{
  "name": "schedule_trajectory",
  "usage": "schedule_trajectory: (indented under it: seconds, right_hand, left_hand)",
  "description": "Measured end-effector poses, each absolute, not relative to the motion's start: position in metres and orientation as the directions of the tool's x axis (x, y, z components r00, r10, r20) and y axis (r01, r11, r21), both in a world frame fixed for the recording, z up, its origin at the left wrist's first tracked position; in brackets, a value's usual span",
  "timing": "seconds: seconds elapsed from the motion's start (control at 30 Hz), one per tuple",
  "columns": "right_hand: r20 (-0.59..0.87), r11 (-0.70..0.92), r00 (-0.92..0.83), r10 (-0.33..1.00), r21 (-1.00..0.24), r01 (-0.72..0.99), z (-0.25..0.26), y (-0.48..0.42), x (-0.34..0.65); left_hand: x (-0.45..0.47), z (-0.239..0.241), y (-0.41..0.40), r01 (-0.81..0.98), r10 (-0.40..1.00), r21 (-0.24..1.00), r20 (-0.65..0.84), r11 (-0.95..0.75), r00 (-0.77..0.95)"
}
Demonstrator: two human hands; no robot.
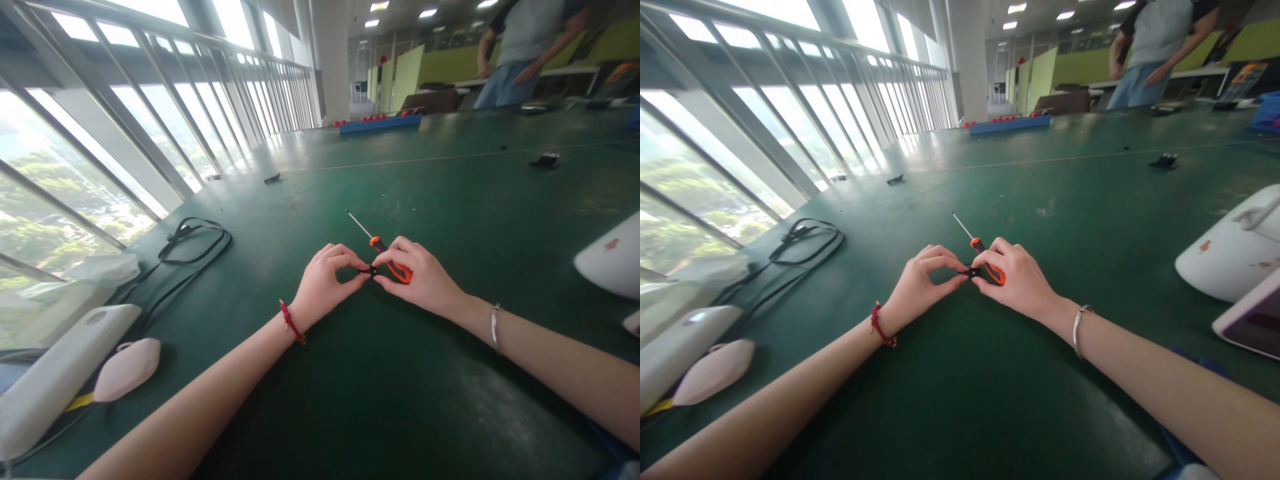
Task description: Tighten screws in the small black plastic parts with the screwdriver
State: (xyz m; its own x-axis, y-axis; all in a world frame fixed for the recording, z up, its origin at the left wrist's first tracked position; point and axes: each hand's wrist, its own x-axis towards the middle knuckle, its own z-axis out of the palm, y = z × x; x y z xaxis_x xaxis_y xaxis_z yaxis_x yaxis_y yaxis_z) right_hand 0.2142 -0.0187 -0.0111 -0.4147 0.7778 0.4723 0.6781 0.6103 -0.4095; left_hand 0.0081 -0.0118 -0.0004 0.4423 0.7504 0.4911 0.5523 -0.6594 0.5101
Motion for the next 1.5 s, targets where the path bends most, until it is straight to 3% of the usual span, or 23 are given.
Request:
schedule_trajectory:
  seconds: [0.2,0.43,0.63,0.9,1.07,1.2,1.33,1.5]
  right_hand:
    - [0.459,0.615,-0.436,0.774,-0.379,0.691,-0.012,-0.018,0.214]
    - [0.432,0.607,-0.445,0.785,-0.388,0.693,-0.011,-0.020,0.214]
    - [0.399,0.494,-0.301,0.866,-0.592,0.637,-0.005,-0.018,0.215]
    - [0.373,0.466,-0.284,0.883,-0.631,0.620,-0.005,-0.014,0.216]
    - [0.356,0.461,-0.295,0.887,-0.640,0.615,-0.004,-0.014,0.218]
    - [0.342,0.450,-0.293,0.893,-0.644,0.619,-0.004,-0.015,0.218]
    - [0.325,0.446,-0.305,0.895,-0.638,0.628,-0.005,-0.014,0.217]
    - [0.310,0.440,-0.312,0.898,-0.635,0.635,-0.005,-0.014,0.217]
  left_hand:
    - [0.010,-0.004,-0.012,0.564,0.765,0.516,0.455,-0.644,0.456]
    - [0.010,-0.003,-0.015,0.634,0.744,0.404,0.471,-0.660,0.474]
    - [0.010,-0.006,-0.014,0.669,0.786,0.432,0.459,-0.605,0.414]
    - [0.013,-0.010,-0.007,0.651,0.811,0.484,0.375,-0.585,0.449]
    - [0.000,0.003,-0.011,0.687,0.842,0.502,0.419,-0.526,0.339]
    - [-0.050,0.019,-0.017,0.804,0.885,0.461,0.436,-0.376,0.164]
    - [-0.120,0.028,-0.028,0.918,0.901,0.391,0.417,-0.063,-0.115]
    - [-0.167,0.036,-0.042,0.919,0.874,0.280,0.325,0.277,-0.362]
